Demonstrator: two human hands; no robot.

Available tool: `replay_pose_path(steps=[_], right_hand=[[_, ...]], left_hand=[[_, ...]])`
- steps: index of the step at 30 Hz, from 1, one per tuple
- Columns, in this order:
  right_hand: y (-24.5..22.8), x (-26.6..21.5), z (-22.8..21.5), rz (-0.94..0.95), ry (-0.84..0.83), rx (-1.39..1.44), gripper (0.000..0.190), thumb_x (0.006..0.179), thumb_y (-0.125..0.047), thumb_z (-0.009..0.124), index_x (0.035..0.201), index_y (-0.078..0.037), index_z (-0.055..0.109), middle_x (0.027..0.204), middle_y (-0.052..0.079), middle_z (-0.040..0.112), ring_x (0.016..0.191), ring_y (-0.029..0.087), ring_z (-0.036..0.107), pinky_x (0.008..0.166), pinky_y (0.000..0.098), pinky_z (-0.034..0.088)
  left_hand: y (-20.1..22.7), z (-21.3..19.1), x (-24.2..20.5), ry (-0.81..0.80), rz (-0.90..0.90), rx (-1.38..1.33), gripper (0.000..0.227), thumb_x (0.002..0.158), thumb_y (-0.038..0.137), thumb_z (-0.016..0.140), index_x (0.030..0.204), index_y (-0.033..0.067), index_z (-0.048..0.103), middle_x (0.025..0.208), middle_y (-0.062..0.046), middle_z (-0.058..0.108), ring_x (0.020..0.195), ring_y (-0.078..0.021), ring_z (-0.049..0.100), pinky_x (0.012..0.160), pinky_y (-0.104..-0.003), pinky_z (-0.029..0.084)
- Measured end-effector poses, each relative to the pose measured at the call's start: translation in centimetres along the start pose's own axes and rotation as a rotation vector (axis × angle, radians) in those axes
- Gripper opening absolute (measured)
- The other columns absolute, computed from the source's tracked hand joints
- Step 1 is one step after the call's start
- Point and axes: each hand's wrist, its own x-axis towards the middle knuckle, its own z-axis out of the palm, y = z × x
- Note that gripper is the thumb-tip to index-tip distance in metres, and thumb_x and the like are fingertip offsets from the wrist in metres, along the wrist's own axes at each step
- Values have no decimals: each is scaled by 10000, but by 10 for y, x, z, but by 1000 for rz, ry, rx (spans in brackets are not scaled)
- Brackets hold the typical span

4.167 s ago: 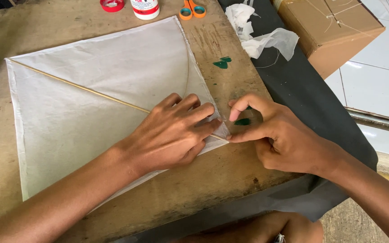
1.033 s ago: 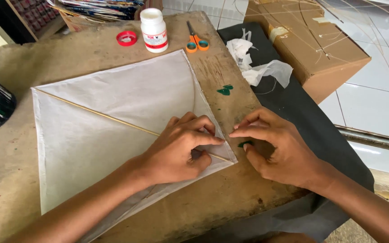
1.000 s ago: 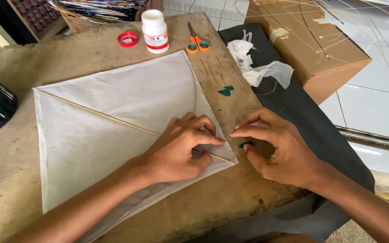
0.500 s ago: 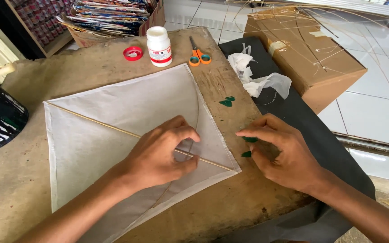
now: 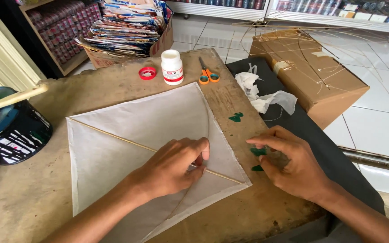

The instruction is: Assembling a kite by gluing and folding paper over a bamboo frame.

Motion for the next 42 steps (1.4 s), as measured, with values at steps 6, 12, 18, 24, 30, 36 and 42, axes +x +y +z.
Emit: replay_pose_path(steps=[6,12,18,24,30,36,42], right_hand=[[-3,1,2,5,17,22,472,775,95,587,1148,-129,771,999,38,683,874,130,692,689,230,585],[1,1,4,-7,4,18,456,788,78,605,1157,-134,770,982,36,690,868,139,668,677,274,527],[2,-1,1,-21,-2,23,454,795,69,605,1165,-136,767,996,38,699,882,148,684,714,275,563],[4,0,3,-10,-13,18,426,824,32,621,1190,-139,754,1026,45,685,898,166,676,742,308,572],[3,1,2,14,-5,5,425,805,52,621,1155,-135,772,1000,36,699,892,138,687,659,261,556],[8,7,2,7,8,-6,436,795,40,625,1161,-143,773,974,19,701,890,143,672,702,297,518],[1,32,2,-24,20,-25,444,774,40,662,1155,-158,772,970,19,707,882,126,666,735,283,503]], left_hand=[[21,-2,2,-69,-363,-125,115,826,98,534,937,125,547,886,-38,699,773,-207,629,685,-353,481],[26,5,5,-52,-389,-23,167,801,153,562,967,151,582,858,4,704,799,-204,639,805,-358,476],[0,-7,-8,-2,-223,170,198,756,52,561,934,137,583,909,-38,700,871,-265,645,782,-430,482],[-12,-5,-20,27,-83,208,166,811,-9,510,901,128,537,843,-42,651,790,-286,602,668,-436,470],[-13,0,-19,-21,-110,284,108,876,49,531,922,145,547,860,-36,637,797,-293,601,690,-444,465],[0,-5,-23,-73,-151,169,124,880,38,494,956,132,518,879,-46,621,815,-279,589,608,-448,475],[10,-2,-29,-110,-177,142,117,888,53,476,961,141,498,867,-49,607,687,-317,603,579,-468,466]])
